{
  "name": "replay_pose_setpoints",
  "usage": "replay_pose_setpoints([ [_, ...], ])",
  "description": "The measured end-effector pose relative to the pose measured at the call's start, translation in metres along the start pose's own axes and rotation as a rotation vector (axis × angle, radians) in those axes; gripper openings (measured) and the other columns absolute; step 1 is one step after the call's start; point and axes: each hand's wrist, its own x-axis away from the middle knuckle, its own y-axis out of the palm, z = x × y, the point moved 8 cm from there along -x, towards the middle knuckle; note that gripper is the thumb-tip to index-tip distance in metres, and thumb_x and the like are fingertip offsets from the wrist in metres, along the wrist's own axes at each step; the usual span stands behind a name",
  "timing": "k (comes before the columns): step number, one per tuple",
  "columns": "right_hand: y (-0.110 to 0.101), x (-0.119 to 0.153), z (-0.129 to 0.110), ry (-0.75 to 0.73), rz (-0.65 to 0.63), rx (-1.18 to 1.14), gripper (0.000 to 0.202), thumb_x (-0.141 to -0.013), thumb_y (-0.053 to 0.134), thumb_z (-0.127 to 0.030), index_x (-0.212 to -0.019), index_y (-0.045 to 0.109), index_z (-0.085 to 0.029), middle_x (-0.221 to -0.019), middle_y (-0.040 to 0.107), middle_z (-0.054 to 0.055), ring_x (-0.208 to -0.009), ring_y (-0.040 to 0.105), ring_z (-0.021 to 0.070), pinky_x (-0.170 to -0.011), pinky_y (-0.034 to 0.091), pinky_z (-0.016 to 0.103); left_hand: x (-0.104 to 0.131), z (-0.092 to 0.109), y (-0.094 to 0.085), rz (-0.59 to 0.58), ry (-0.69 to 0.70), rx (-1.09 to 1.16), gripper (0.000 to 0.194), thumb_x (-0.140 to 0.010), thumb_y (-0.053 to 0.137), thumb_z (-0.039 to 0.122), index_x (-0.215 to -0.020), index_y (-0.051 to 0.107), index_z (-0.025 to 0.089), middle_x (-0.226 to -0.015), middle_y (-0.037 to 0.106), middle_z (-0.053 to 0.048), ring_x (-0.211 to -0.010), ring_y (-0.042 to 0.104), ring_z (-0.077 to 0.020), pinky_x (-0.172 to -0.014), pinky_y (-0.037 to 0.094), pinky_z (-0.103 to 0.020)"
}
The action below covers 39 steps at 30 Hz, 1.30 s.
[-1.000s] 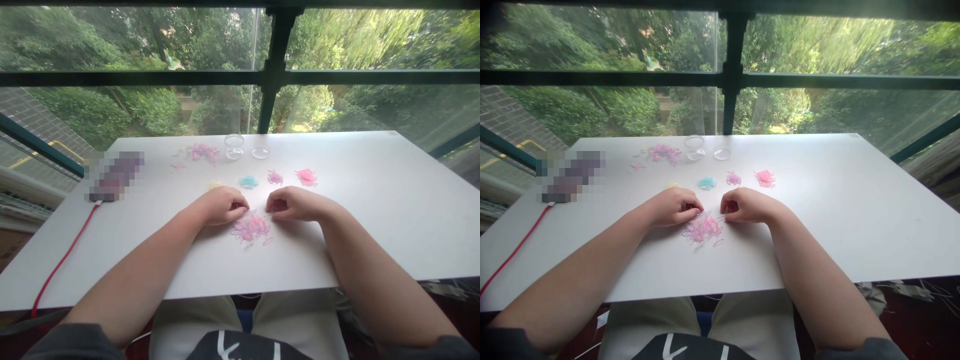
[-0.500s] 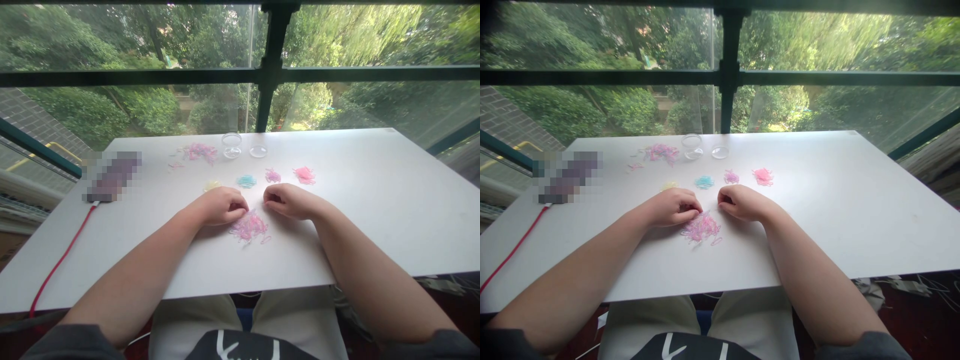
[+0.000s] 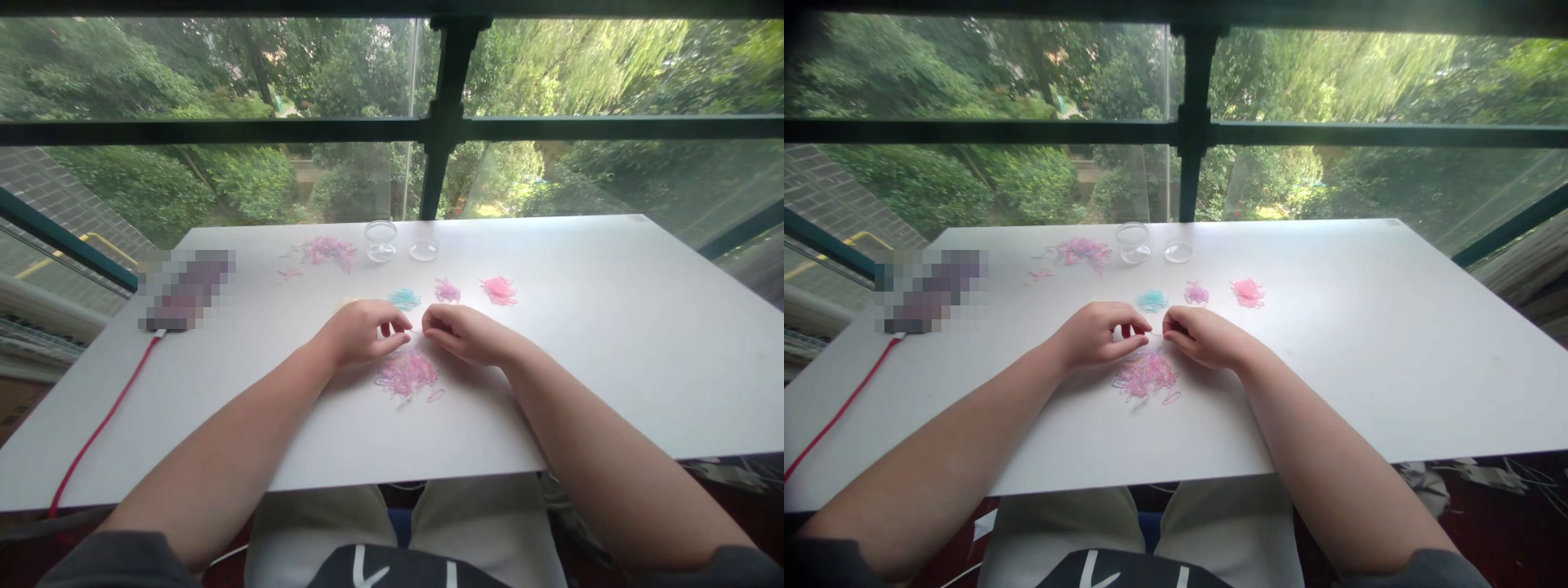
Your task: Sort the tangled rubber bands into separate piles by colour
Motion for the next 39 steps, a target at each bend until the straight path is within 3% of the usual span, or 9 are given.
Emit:
replay_pose_setpoints([
  [39, 0.0003, -0.0007, -0.0065, -0.055, 0.05, -0.035, 0.005, -0.082, 0.044, -0.018, -0.081, 0.049, -0.018, -0.073, 0.054, 0.0, -0.063, 0.042, 0.011, -0.059, 0.034, 0.023, -0.0024, 0.002, -0.0009, 0.003, -0.022, -0.04, 0.01, -0.076, 0.054, 0.022, -0.074, 0.063, 0.017, -0.07, 0.064, 0.0, -0.063, 0.054, -0.011, -0.063, 0.043, -0.023],
])
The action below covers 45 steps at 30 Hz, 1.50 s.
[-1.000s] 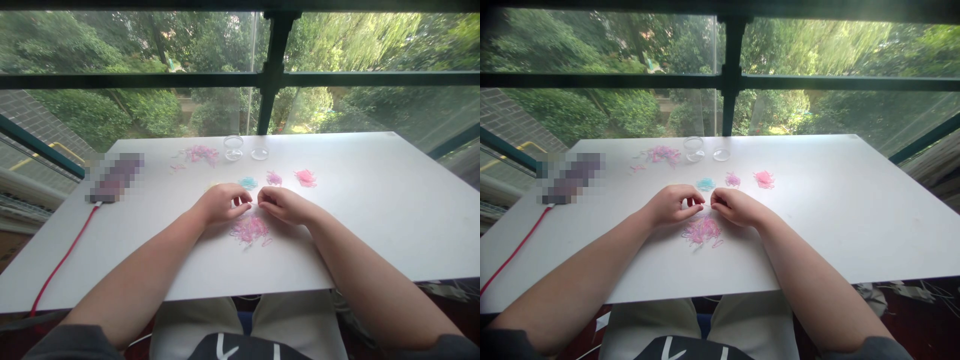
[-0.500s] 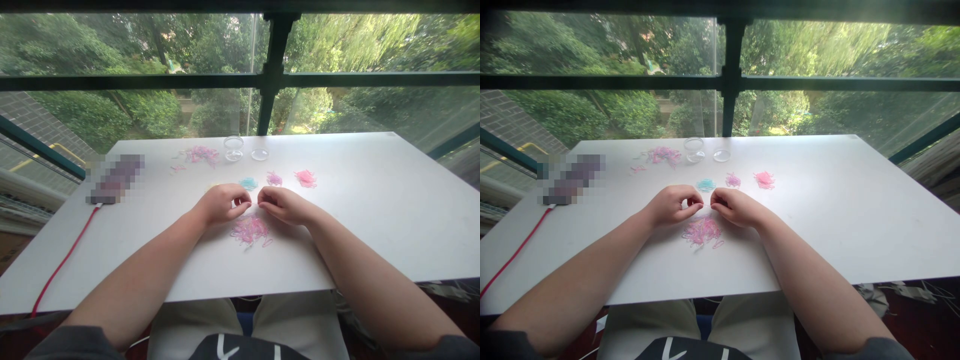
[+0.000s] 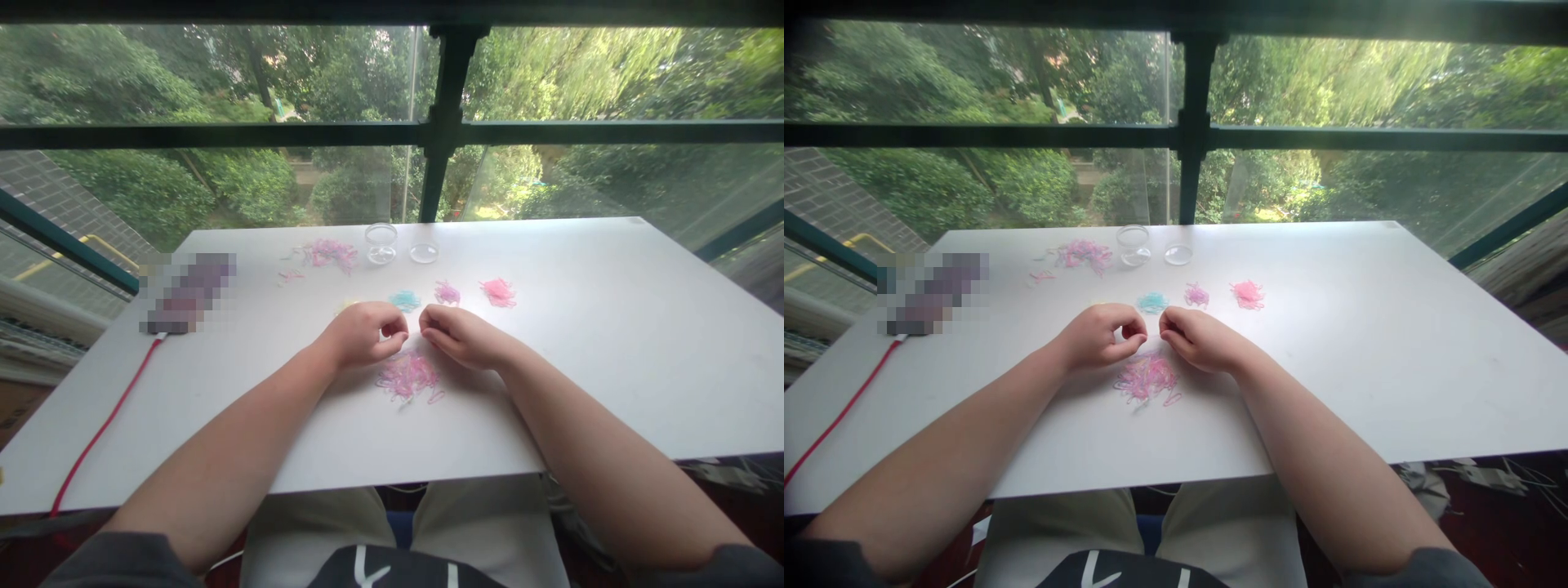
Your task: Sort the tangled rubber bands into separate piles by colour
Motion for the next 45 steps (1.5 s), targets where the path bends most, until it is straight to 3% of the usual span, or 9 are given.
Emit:
replay_pose_setpoints([
  [28, 0.001, 0.0, -0.006, -0.048, 0.017, 0.004, 0.007, -0.081, 0.041, -0.015, -0.078, 0.045, -0.018, -0.071, 0.051, -0.001, -0.062, 0.041, 0.0108, -0.06, 0.032, 0.023, 0.0, 0.006, -0.003, 0.028, 0.052, 0.018, 0.009, -0.077, 0.055, 0.02, -0.074, 0.062, 0.018, -0.07, 0.064, 0.0, -0.065, 0.055, -0.0111, -0.064, 0.042, -0.023],
  [33, -0.004, -0.001, -0.001, 0.01, 0.092, -0.023, 0.004, -0.081, 0.045, -0.018, -0.079, 0.049, -0.018, -0.067, 0.051, -0.002, -0.059, 0.041, 0.0099, -0.057, 0.031, 0.023, 0.001, -0.002, -0.004, 0.05, 0.0, 0.069, 0.011, -0.08, 0.055, 0.024, -0.081, 0.064, 0.018, -0.076, 0.065, -0.001, -0.066, 0.057, -0.011, -0.064, 0.044, -0.023],
  [45, -0.011, -0.001, 0.014, 0.1, 0.123, 0.044, 0.007, -0.081, 0.048, -0.019, -0.079, 0.054, -0.017, -0.066, 0.055, -0.001, -0.059, 0.045, 0.0106, -0.058, 0.033, 0.023, 0.003, -0.008, 0.0, 0.001, -0.033, 0.066, 0.013, -0.08, 0.056, 0.025, -0.086, 0.066, 0.018, -0.08, 0.066, -0.001, -0.066, 0.058, -0.0108, -0.066, 0.045, -0.024],
])
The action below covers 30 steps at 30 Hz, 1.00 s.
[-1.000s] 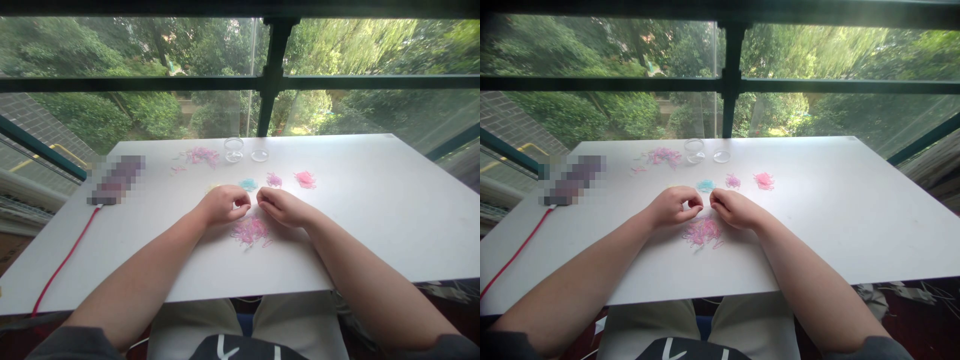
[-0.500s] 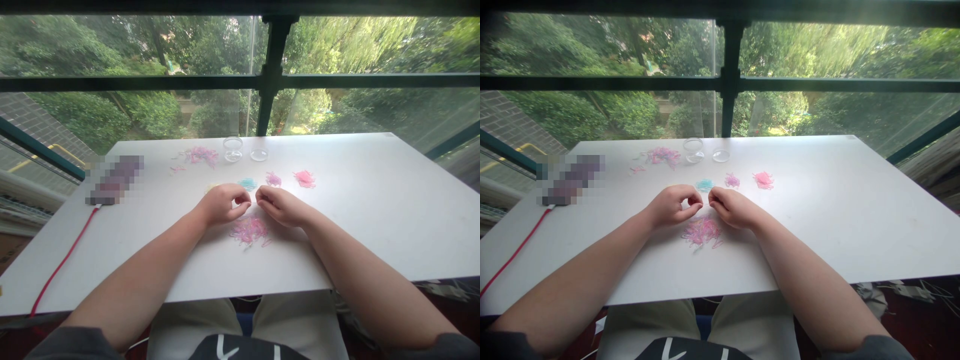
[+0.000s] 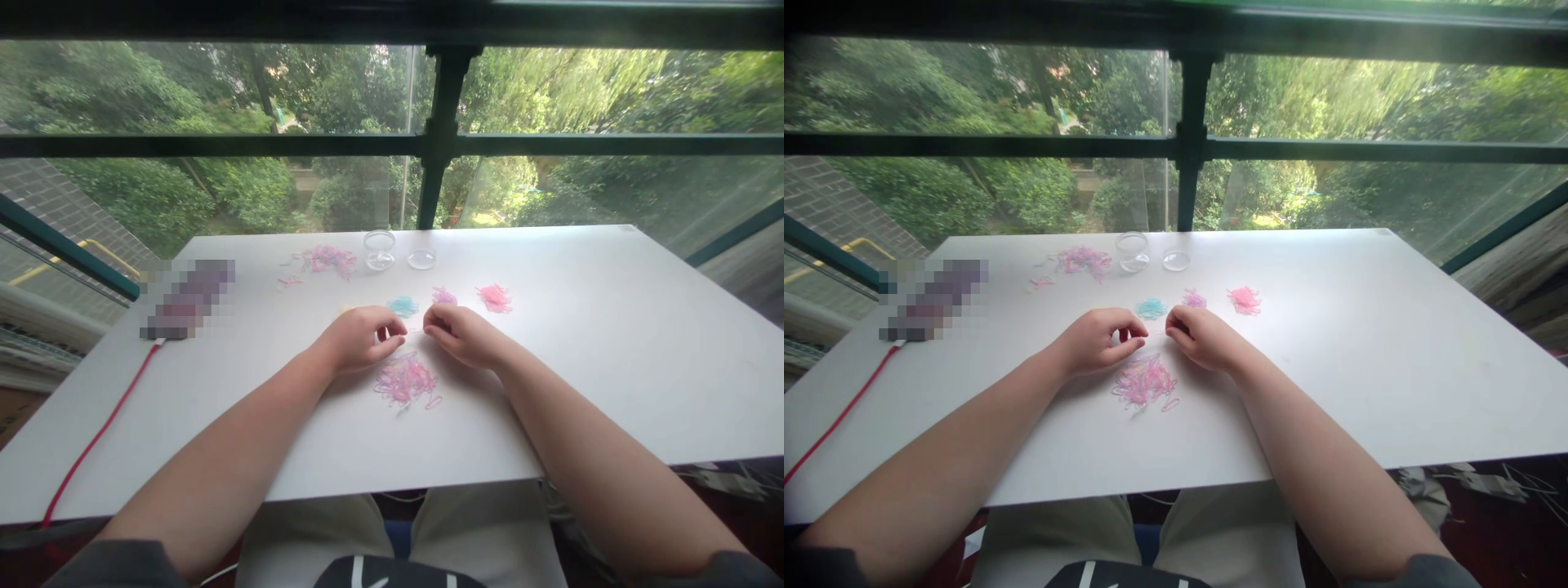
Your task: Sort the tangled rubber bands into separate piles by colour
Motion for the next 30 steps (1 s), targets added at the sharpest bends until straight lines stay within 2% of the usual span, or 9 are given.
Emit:
replay_pose_setpoints([
  [18, -0.006, -0.001, 0.007, 0.041, 0.055, 0.034, 0.006, -0.079, 0.049, -0.021, -0.078, 0.054, -0.018, -0.064, 0.055, -0.002, -0.058, 0.046, 0.0104, -0.055, 0.034, 0.022, 0.0, -0.003, 0.004, -0.066, -0.034, -0.037, 0.014, -0.08, 0.054, 0.024, -0.081, 0.067, 0.019, -0.074, 0.066, 0.001, -0.065, 0.056, -0.0111, -0.068, 0.043, -0.025],
  [20, -0.017, 0.0, 0.013, 0.061, 0.082, 0.079, 0.006, -0.078, 0.049, -0.021, -0.077, 0.054, -0.019, -0.064, 0.055, -0.001, -0.057, 0.047, 0.0106, -0.055, 0.033, 0.022, 0.0, -0.003, 0.003, -0.065, -0.034, -0.04, 0.014, -0.08, 0.054, 0.024, -0.081, 0.066, 0.019, -0.074, 0.066, 0.0, -0.065, 0.056, -0.0114, -0.068, 0.043, -0.025],
  [22, -0.038, 0.003, 0.027, 0.126, 0.156, 0.155, 0.006, -0.077, 0.05, -0.02, -0.077, 0.055, -0.019, -0.064, 0.057, -0.001, -0.057, 0.047, 0.0109, -0.055, 0.033, 0.022, 0.001, -0.003, 0.002, -0.065, -0.04, -0.034, 0.014, -0.08, 0.053, 0.024, -0.08, 0.066, 0.019, -0.075, 0.066, 0.0, -0.066, 0.057, -0.0116, -0.067, 0.042, -0.024],
  [25, -0.08, 0.015, 0.06, 0.325, 0.345, 0.262, 0.007, -0.076, 0.05, -0.021, -0.076, 0.057, -0.018, -0.069, 0.061, 0.002, -0.06, 0.05, 0.0118, -0.056, 0.035, 0.023, 0.002, -0.005, 0.0, -0.065, -0.058, -0.029, 0.014, -0.081, 0.053, 0.025, -0.08, 0.065, 0.019, -0.077, 0.066, 0.0, -0.067, 0.057, -0.0112, -0.066, 0.042, -0.023],
  [26, -0.09, 0.019, 0.072, 0.398, 0.372, 0.284, 0.007, -0.075, 0.051, -0.02, -0.074, 0.057, -0.018, -0.07, 0.062, 0.002, -0.06, 0.05, 0.012, -0.056, 0.035, 0.023, 0.002, -0.006, 0.0, -0.07, -0.061, -0.03, 0.014, -0.081, 0.053, 0.025, -0.08, 0.065, 0.019, -0.077, 0.066, 0.001, -0.067, 0.057, -0.0111, -0.066, 0.042, -0.023],
  [30, -0.095, 0.028, 0.103, 0.558, 0.3, 0.288, 0.008, -0.07, 0.053, -0.019, -0.071, 0.061, -0.018, -0.069, 0.064, 0.003, -0.058, 0.052, 0.0122, -0.054, 0.035, 0.023, 0.003, -0.008, -0.001, -0.084, -0.057, -0.037, 0.014, -0.082, 0.052, 0.027, -0.081, 0.065, 0.02, -0.078, 0.066, 0.001, -0.068, 0.057, -0.0113, -0.067, 0.043, -0.024],
])
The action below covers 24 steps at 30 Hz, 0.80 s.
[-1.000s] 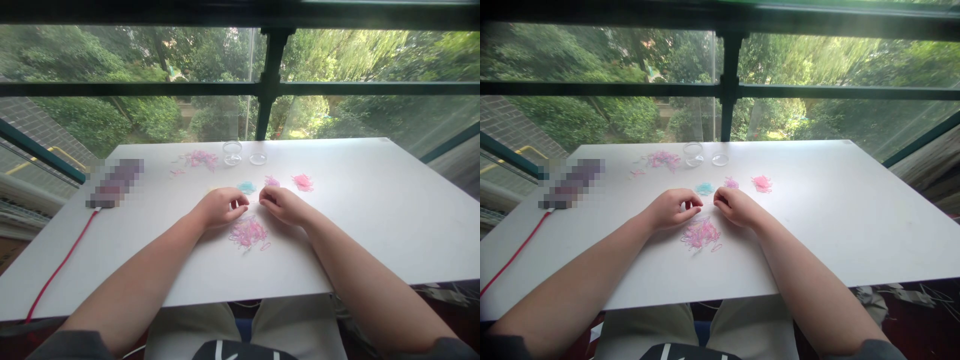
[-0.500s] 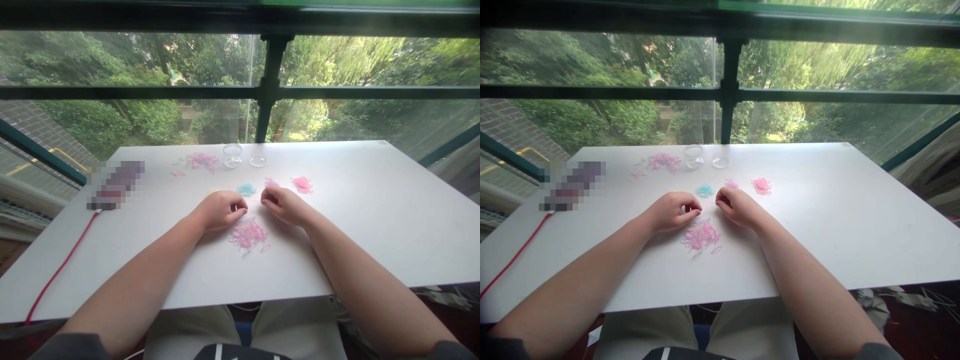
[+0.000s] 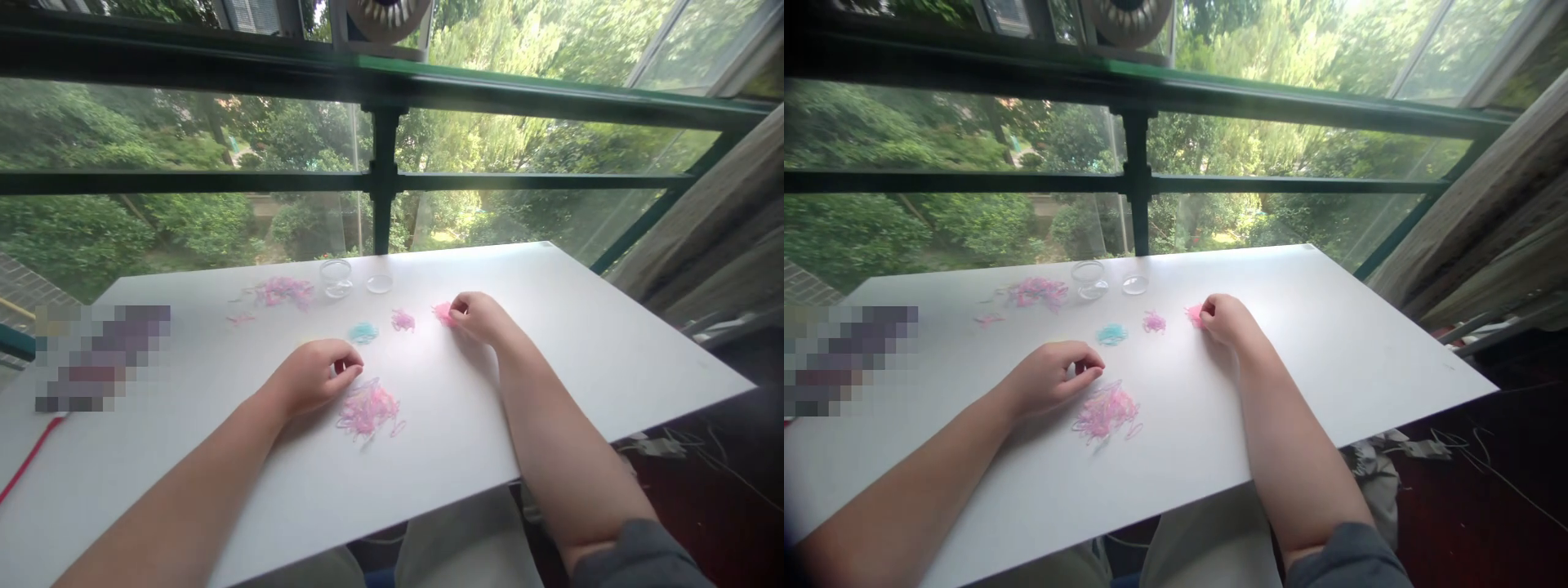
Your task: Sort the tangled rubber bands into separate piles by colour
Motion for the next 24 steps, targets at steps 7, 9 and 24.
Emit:
replay_pose_setpoints([
  [7, 0.004, -0.003, 0.009, 0.054, 0.022, -0.039, 0.01, -0.066, 0.056, -0.019, -0.072, 0.064, -0.018, -0.073, 0.067, 0.003, -0.06, 0.054, 0.0124, -0.055, 0.037, 0.022, 0.0, 0.0, -0.002, 0.004, -0.004, -0.003, 0.015, -0.082, 0.052, 0.028, -0.081, 0.065, 0.02, -0.077, 0.066, 0.001, -0.068, 0.057, -0.0111, -0.066, 0.043, -0.023],
  [9, 0.0, -0.003, 0.01, 0.067, 0.046, -0.067, 0.011, -0.065, 0.056, -0.018, -0.072, 0.064, -0.018, -0.073, 0.067, 0.003, -0.061, 0.055, 0.0126, -0.055, 0.037, 0.022, 0.0, -0.001, -0.002, 0.006, -0.004, -0.007, 0.016, -0.082, 0.052, 0.029, -0.081, 0.065, 0.02, -0.077, 0.066, 0.001, -0.068, 0.057, -0.0111, -0.066, 0.043, -0.023],
  [24, 0.024, 0.031, -0.074, -0.403, -0.099, -0.367, 0.02, -0.075, 0.047, -0.017, -0.084, 0.065, -0.016, -0.06, 0.054, -0.001, -0.052, 0.044, 0.0099, -0.054, 0.034, 0.023, -0.001, 0.003, 0.003, -0.039, -0.015, -0.022, 0.016, -0.08, 0.053, 0.027, -0.083, 0.067, 0.019, -0.08, 0.068, -0.001, -0.068, 0.058, -0.0126, -0.066, 0.044, -0.024],
])
